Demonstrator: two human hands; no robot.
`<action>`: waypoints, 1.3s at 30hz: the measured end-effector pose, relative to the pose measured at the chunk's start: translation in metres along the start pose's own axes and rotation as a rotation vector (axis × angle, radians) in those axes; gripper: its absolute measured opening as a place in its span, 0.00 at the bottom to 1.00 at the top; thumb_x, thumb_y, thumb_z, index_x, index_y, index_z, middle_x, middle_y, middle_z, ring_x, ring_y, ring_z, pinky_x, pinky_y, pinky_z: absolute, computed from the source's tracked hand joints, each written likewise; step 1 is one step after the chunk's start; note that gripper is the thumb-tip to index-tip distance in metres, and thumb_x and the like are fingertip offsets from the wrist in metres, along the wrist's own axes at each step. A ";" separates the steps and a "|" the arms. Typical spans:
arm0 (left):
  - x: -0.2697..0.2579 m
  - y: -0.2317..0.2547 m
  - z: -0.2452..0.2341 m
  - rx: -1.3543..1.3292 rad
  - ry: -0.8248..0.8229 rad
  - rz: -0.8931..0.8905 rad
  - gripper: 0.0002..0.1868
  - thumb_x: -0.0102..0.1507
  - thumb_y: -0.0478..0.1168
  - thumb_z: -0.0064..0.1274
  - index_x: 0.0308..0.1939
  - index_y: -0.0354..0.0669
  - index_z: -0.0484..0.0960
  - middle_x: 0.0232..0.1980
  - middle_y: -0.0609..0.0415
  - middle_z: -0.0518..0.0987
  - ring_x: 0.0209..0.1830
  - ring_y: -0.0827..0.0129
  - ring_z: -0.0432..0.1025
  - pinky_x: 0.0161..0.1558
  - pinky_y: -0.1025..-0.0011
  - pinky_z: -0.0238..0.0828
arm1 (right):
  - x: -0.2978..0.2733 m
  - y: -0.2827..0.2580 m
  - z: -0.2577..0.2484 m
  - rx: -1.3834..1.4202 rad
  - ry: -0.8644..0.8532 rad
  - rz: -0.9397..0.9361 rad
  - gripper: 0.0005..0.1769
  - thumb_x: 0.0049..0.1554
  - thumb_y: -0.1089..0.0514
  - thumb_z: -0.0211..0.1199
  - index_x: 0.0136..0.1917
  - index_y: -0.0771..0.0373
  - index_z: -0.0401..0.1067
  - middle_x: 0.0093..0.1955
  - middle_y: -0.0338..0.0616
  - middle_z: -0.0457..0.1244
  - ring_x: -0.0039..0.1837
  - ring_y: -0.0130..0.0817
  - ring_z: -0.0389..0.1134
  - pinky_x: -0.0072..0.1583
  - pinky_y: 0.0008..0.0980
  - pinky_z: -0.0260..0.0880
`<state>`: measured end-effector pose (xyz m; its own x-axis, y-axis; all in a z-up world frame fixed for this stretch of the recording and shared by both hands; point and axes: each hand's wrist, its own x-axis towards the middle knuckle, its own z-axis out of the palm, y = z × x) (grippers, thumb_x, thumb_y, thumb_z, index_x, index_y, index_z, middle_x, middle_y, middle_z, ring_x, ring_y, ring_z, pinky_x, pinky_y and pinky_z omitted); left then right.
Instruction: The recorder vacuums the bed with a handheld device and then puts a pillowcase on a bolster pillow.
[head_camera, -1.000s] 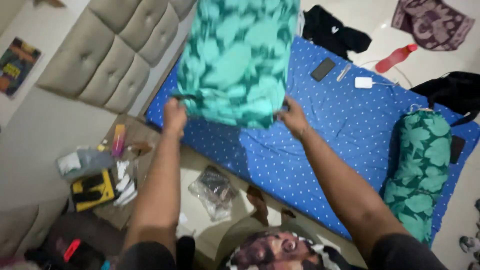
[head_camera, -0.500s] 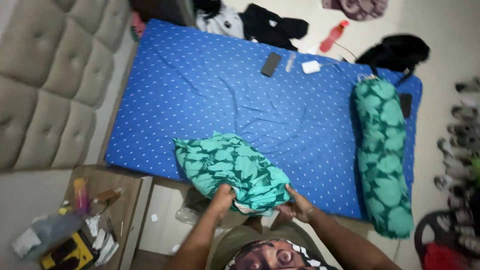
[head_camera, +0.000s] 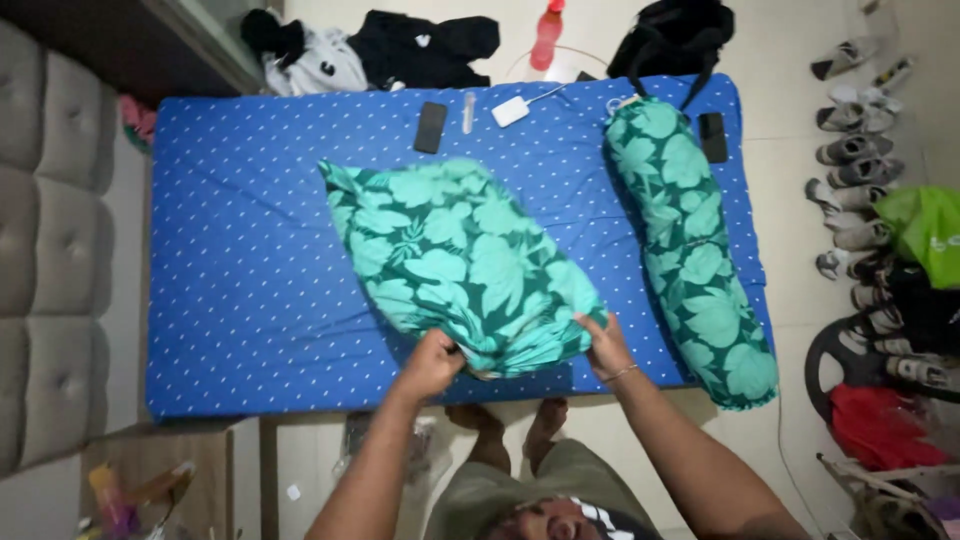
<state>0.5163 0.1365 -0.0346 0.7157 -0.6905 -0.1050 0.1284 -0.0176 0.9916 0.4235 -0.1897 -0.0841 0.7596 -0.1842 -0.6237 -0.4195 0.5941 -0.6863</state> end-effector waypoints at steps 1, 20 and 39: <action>0.009 -0.009 0.016 -0.012 -0.003 -0.043 0.16 0.61 0.22 0.48 0.49 0.32 0.86 0.48 0.55 0.87 0.49 0.72 0.77 0.53 0.68 0.74 | 0.010 -0.008 -0.018 -0.016 0.075 -0.088 0.26 0.55 0.59 0.68 0.64 0.66 0.67 0.54 0.48 0.69 0.52 0.40 0.73 0.52 0.40 0.76; 0.285 -0.229 0.096 0.695 0.014 -0.028 0.46 0.57 0.48 0.68 0.76 0.42 0.64 0.77 0.29 0.58 0.79 0.39 0.53 0.75 0.52 0.52 | 0.185 -0.099 -0.309 -1.471 0.662 -0.021 0.73 0.32 0.16 0.70 0.81 0.49 0.49 0.86 0.55 0.38 0.85 0.61 0.35 0.76 0.72 0.39; 0.586 -0.527 0.082 1.050 0.300 -0.754 0.98 0.29 0.82 0.67 0.80 0.43 0.16 0.80 0.25 0.16 0.76 0.23 0.08 0.66 0.17 0.15 | 0.372 -0.017 -0.359 -1.550 0.341 0.755 1.00 0.25 0.06 0.67 0.85 0.57 0.15 0.83 0.69 0.10 0.80 0.78 0.09 0.73 0.74 0.14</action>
<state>0.8119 -0.3182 -0.6122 0.8444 -0.0820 -0.5294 0.0672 -0.9642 0.2565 0.5351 -0.5493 -0.4391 0.1496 -0.5068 -0.8490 -0.7972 -0.5698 0.1996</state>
